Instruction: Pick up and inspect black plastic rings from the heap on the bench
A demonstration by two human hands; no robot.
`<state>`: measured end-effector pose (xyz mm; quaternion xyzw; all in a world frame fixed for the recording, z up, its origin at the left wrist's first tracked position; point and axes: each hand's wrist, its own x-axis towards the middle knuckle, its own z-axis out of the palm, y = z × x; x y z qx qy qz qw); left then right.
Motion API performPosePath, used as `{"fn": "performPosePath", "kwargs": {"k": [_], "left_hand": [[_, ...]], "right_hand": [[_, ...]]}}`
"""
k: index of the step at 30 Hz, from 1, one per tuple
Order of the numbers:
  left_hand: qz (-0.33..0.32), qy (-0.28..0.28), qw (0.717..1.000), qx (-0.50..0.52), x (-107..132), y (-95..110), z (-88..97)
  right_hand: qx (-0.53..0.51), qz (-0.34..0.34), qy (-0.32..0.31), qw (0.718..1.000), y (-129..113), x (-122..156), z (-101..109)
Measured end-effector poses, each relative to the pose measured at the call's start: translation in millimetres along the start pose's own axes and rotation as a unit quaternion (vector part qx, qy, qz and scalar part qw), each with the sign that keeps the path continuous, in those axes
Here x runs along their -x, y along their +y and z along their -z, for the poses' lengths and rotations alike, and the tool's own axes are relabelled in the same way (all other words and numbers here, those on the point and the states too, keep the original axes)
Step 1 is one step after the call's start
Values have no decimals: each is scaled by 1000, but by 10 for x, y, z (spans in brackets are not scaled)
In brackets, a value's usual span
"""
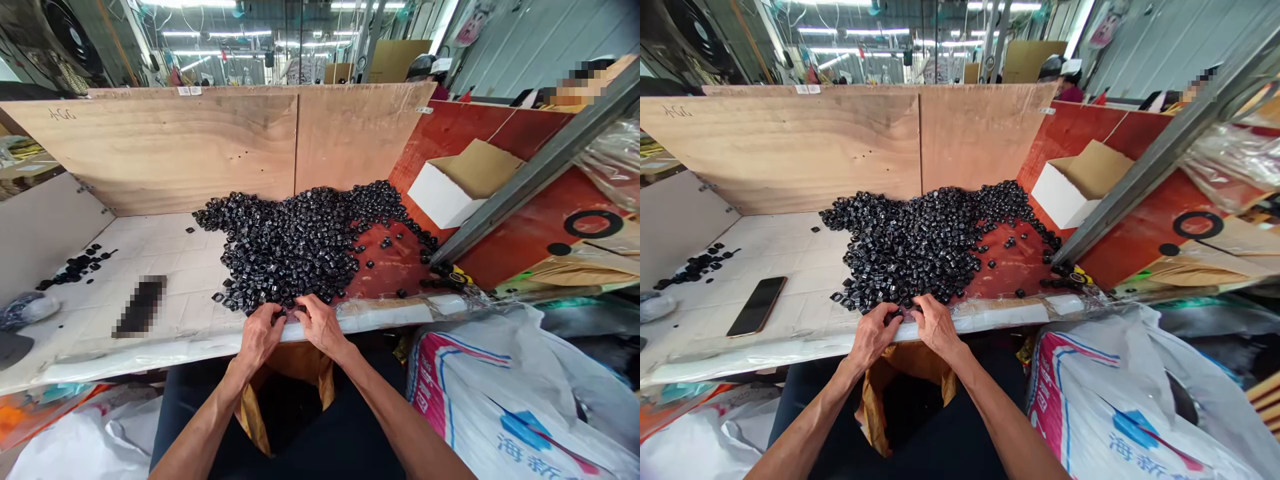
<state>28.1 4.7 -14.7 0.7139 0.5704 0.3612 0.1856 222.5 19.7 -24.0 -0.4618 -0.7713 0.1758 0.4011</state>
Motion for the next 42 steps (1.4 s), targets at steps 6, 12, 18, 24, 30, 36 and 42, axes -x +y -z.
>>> {"fn": "performPosePath", "kwargs": {"k": [6, 12, 18, 24, 30, 36, 42], "left_hand": [[80, -51, 956, 278, 9, -21, 140], [39, -43, 981, 184, -39, -12, 72], [-20, 9, 998, 59, 71, 89, -20], [50, 149, 987, -18, 381, -60, 342], [57, 122, 986, -100, 247, -209, 418], [26, 31, 999, -34, 68, -170, 273], [56, 17, 996, 61, 174, -206, 406]], "right_hand": [[-208, -75, 36, 975, -54, 10, 16], [-264, -100, 56, 958, -187, 65, -36], [-193, -73, 14, 978, -209, 25, -23], [-313, -208, 36, 926, -56, -20, -86], [-259, -167, 53, 950, -99, 50, -75], [-208, -132, 48, 968, -102, 67, -37], [-207, -130, 45, 969, -105, 93, -6]]}}
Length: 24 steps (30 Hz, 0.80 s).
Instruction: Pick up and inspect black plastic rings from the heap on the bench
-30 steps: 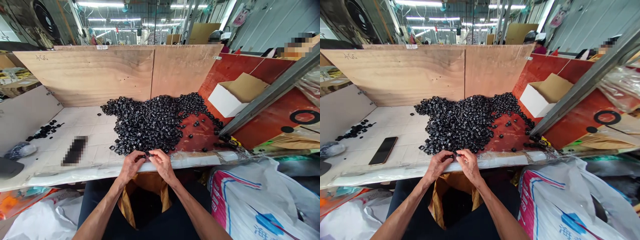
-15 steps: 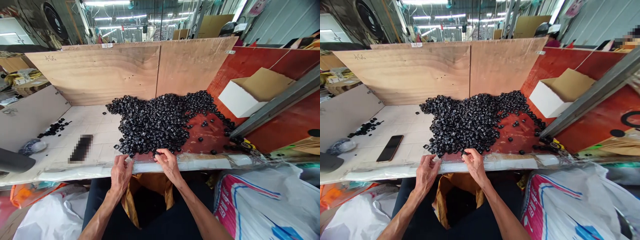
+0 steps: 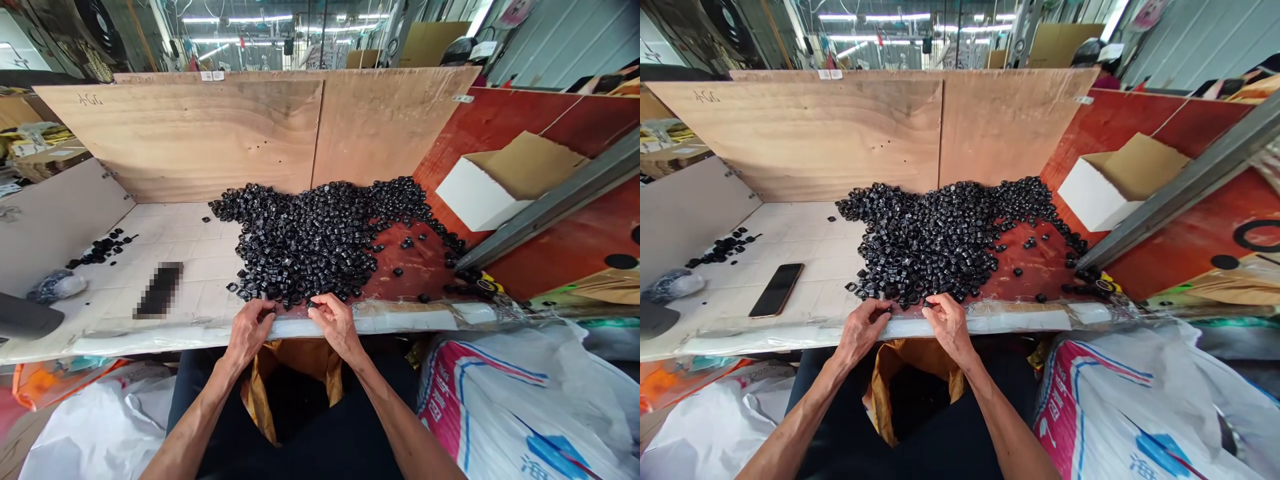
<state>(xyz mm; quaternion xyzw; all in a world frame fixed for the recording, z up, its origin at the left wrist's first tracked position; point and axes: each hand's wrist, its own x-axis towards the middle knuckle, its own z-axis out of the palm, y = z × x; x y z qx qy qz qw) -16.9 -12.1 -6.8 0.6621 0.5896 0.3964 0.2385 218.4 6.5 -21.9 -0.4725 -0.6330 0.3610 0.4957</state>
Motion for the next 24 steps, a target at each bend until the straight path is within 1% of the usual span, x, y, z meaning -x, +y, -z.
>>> {"fn": "performPosePath", "kwargs": {"k": [2, 4, 8, 12, 14, 16, 18, 19, 21, 22, 24], "left_hand": [[-49, -5, 999, -18, 38, -1, 73], [-62, 9, 998, -23, 75, -8, 116], [-34, 31, 998, -47, 107, -44, 85], [-4, 38, 994, -107, 20, -29, -29], [-8, 34, 992, -121, -49, 0, -76], [-24, 28, 993, -115, -106, 22, -103], [-30, 24, 997, -74, -133, 35, -109], [-17, 22, 999, -36, -134, 44, -104], [49, 19, 996, 75, -111, 83, -83], [93, 17, 986, 138, -91, 118, -69], [171, 17, 955, 243, -41, 220, -44]], "right_hand": [[1, 5, -3, 1000, -21, 3, 9], [-4, 13, -11, 1000, -45, 8, 19], [-8, 30, -28, 999, -90, 19, 36], [-2, 25, -25, 999, -98, 24, 42], [0, 20, -26, 999, -87, 27, 47], [-3, 13, -28, 1000, -74, 34, 47], [-17, -4, -19, 1000, -75, 48, 27], [-30, -13, -15, 999, -86, 58, 6], [-70, -25, -13, 997, -134, 84, -63], [-94, -24, -15, 995, -172, 98, -108], [-134, -14, -28, 991, -261, 127, -207]]}}
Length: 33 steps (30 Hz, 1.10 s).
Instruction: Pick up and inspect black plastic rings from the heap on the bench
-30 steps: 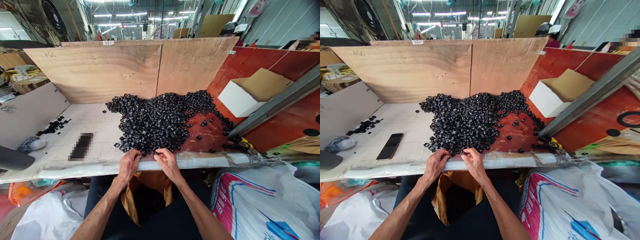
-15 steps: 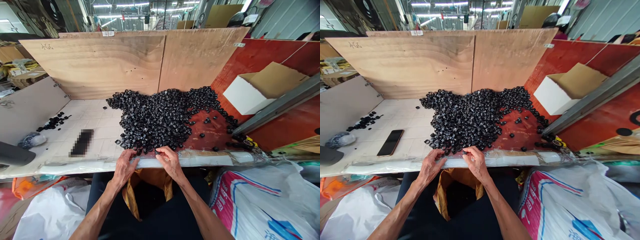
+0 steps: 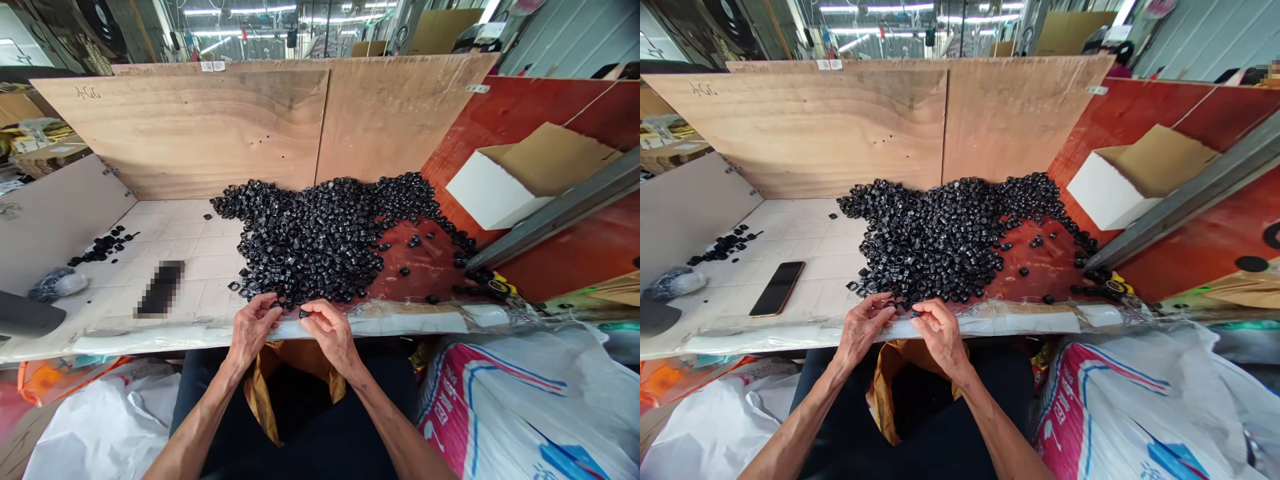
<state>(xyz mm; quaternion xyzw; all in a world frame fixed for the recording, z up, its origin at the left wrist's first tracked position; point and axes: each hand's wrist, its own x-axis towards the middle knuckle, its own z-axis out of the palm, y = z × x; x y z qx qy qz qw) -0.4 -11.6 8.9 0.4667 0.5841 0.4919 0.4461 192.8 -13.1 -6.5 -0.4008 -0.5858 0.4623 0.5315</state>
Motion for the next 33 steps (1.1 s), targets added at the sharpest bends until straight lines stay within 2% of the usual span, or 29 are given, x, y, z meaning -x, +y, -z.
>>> {"fn": "performPosePath", "kwargs": {"k": [2, 5, 9, 11, 13, 19, 23, 28, 33], "left_hand": [[42, 0, 997, 68, 86, 92, -35], [58, -7, 988, 146, 183, 198, -92], [63, -34, 975, 212, 229, 218, -126], [59, -56, 973, 216, 226, 195, -128], [49, -76, 973, 212, 216, 169, -127], [69, -119, 964, 227, 197, 137, -104], [86, -134, 963, 218, 218, 143, -78], [78, -136, 969, 190, 263, 138, -76], [105, -136, 966, 194, 342, 160, -85]], "right_hand": [[-9, 14, -19, 1000, -58, 18, -111], [-6, 23, -25, 999, -99, 25, -208], [-55, -24, 10, 998, -61, 23, -214], [-71, -49, 19, 996, -36, 29, -192], [-58, -47, 26, 997, -30, 39, -166], [65, 52, 9, 996, -126, 67, -82], [100, 92, -6, 991, -183, 104, -49], [92, 56, -6, 994, -174, 202, -58], [87, 45, 6, 995, -176, 282, -53]]}}
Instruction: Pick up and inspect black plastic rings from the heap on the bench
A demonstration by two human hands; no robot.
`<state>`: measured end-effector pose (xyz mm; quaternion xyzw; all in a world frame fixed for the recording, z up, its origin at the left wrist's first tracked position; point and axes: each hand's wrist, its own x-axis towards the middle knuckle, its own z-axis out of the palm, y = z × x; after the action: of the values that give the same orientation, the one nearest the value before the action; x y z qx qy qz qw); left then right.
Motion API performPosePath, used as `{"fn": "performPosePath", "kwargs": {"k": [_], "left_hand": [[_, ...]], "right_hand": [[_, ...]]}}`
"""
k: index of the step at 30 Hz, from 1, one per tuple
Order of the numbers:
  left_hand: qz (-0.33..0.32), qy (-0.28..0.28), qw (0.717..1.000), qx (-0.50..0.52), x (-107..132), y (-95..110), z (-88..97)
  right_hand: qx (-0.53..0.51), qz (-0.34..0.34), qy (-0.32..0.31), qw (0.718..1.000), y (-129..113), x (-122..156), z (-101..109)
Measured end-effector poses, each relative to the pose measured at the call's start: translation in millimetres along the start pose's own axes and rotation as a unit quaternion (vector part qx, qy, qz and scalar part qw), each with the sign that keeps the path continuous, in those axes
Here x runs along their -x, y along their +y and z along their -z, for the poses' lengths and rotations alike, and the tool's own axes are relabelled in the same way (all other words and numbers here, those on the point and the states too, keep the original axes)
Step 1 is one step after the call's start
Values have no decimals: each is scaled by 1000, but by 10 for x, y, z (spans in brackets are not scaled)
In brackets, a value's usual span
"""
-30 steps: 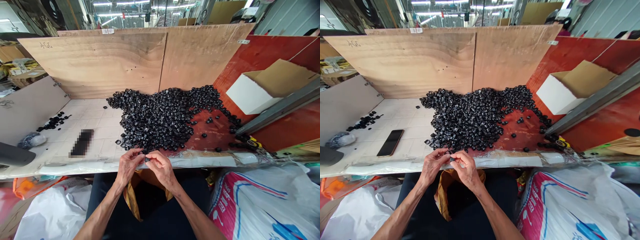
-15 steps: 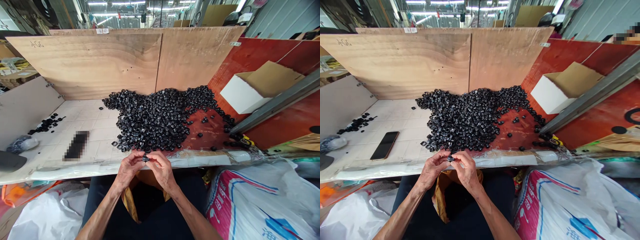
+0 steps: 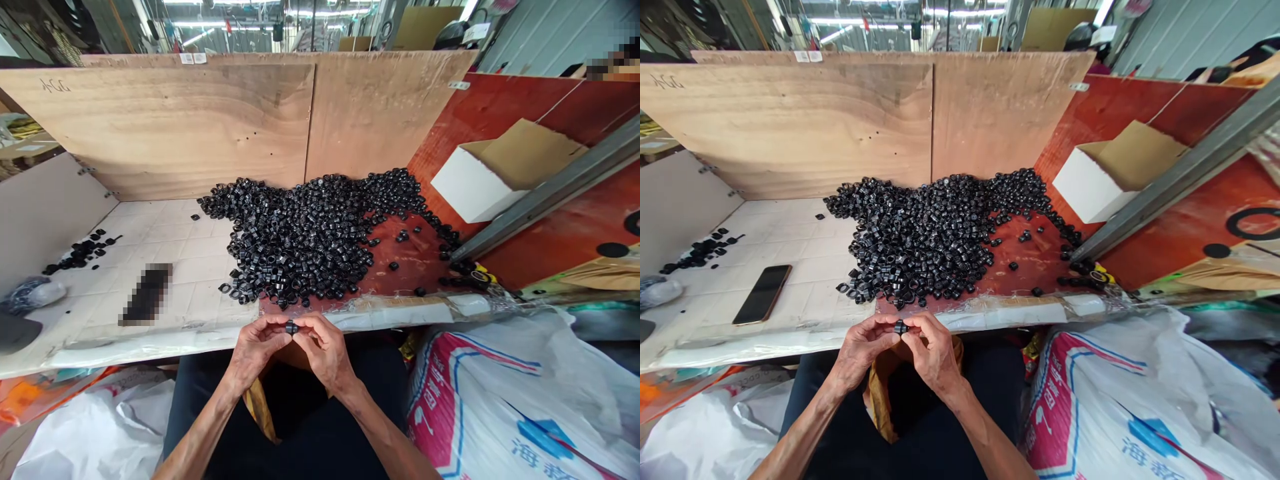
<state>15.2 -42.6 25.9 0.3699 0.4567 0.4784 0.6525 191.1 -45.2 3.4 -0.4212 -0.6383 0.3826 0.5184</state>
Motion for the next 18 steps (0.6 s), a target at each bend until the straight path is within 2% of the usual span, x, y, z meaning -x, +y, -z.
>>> {"fn": "performPosePath", "kwargs": {"k": [7, 12, 18], "left_hand": [[-22, 4, 1000, -16, 56, 39, -65], [-41, 11, 999, -27, 59, 28, -100], [-60, -3, 997, -40, 67, 24, -116]], "right_hand": [[11, 15, 15, 1000, -45, 39, 23], [53, 84, 9, 995, -81, 24, 41], [33, 19, 27, 999, -72, 22, 43]]}}
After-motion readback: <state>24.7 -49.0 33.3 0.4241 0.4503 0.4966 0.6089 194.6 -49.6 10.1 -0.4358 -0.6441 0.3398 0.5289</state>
